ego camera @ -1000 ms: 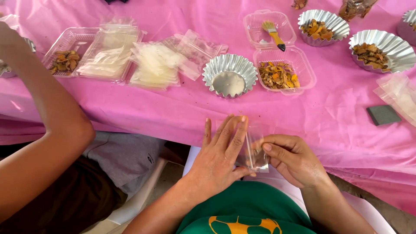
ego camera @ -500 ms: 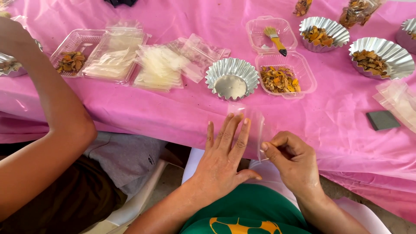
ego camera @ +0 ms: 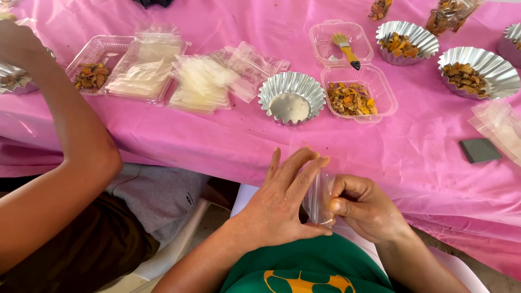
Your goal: The person uses a brush to transfer dried fruit pieces from a metal cupcake liner into a plastic container. They then pick up a small plastic bag, open it, and transfer the dried fruit from the container into the bag.
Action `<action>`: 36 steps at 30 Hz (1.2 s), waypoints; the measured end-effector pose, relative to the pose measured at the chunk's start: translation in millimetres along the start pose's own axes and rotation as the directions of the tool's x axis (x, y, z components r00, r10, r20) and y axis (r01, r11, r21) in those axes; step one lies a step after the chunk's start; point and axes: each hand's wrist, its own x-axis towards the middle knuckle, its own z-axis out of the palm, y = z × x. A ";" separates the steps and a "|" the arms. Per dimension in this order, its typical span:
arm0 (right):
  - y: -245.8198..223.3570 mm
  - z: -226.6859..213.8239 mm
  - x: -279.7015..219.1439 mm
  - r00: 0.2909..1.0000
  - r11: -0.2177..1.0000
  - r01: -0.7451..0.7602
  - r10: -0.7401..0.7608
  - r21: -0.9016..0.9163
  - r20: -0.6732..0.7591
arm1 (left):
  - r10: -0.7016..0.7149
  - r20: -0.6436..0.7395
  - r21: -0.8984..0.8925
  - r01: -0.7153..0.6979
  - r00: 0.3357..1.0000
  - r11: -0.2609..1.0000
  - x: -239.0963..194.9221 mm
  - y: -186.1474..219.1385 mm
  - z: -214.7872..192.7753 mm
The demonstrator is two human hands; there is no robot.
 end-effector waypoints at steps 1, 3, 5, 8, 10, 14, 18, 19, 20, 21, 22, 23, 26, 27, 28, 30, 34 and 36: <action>1.9 -1.4 0.1 1.000 1.000 0.000 0.000 0.000 0.001 | 0.000 -0.001 0.001 0.000 1.000 1.000 -0.1 0.2 -0.1; 5.2 -4.0 0.6 0.995 0.980 -0.035 0.017 0.194 0.097 | 0.023 0.015 -0.122 -0.021 1.000 0.992 0.4 0.5 -0.7; 13.1 -7.8 -0.3 0.994 0.965 -0.044 0.016 0.260 0.110 | 0.051 0.013 -0.150 -0.048 0.999 0.988 1.6 0.8 -2.5; 16.9 -3.7 1.3 0.991 0.945 -0.072 0.032 0.319 0.127 | 0.079 0.027 -0.222 -0.071 0.997 0.972 2.3 0.1 -3.1; 21.8 -2.8 0.5 0.990 0.945 -0.092 0.052 0.314 0.134 | 0.077 0.042 -0.266 -0.064 0.996 0.962 2.2 -1.4 -1.5; 9.7 13.3 3.7 0.996 0.958 -0.058 0.038 0.282 0.075 | 0.073 0.076 -0.375 -0.039 0.994 0.926 0.7 -4.4 0.6; -0.6 14.3 -5.0 0.966 0.884 -0.055 -0.070 -0.464 -0.249 | 0.113 -0.009 -0.042 -0.113 0.994 0.993 -4.5 -18.8 17.6; -4.6 20.3 -4.1 0.966 0.884 -0.057 -0.067 -0.463 -0.248 | 0.110 -0.009 -0.042 -0.110 0.994 0.993 -2.7 -16.4 15.3; -8.5 26.1 -3.2 0.969 0.857 -0.056 -0.076 -0.512 -0.233 | 0.095 -0.003 -0.001 -0.095 0.995 0.995 -0.8 -13.9 13.2; -12.2 31.8 -3.3 0.972 0.827 -0.055 -0.084 -0.559 -0.221 | 0.080 0.003 0.039 -0.080 0.997 0.996 0.9 -11.3 12.0; -13.3 33.0 -2.1 0.972 0.827 -0.059 -0.081 -0.559 -0.222 | 0.077 0.003 0.036 -0.077 0.997 0.996 0.3 -11.4 12.2; -14.9 34.2 -1.2 0.960 0.754 -0.045 -0.149 -0.655 -0.238 | 0.089 0.004 0.166 -0.088 0.996 0.982 -0.1 -11.2 12.5; -16.2 34.8 -2.2 0.922 0.620 -0.076 -0.255 -0.781 -0.292 | 0.119 -0.015 0.338 -0.107 0.993 0.935 1.3 -3.0 8.6; -15.7 34.9 -3.7 0.895 0.571 -0.119 -0.292 -0.812 -0.336 | 0.137 -0.034 0.380 -0.114 0.990 0.918 1.4 1.5 6.7; -16.4 35.9 -3.7 0.896 0.571 -0.119 -0.291 -0.812 -0.336 | 0.136 -0.034 0.380 -0.113 0.990 0.918 3.6 4.7 4.8; -17.5 38.1 -5.0 0.872 0.564 -0.112 -0.339 -0.818 -0.353 | 0.207 -0.154 0.485 -0.109 0.966 0.868 7.6 11.9 1.8; -20.1 26.3 -1.8 0.934 0.848 -0.045 -0.152 -0.528 -0.323 | 0.168 -0.120 0.437 -0.100 0.978 0.894 5.7 13.1 1.1; -17.4 19.0 0.0 0.950 0.867 -0.156 -0.001 -0.474 -0.313 | 0.123 0.026 0.538 -0.117 0.992 0.835 5.8 13.8 3.5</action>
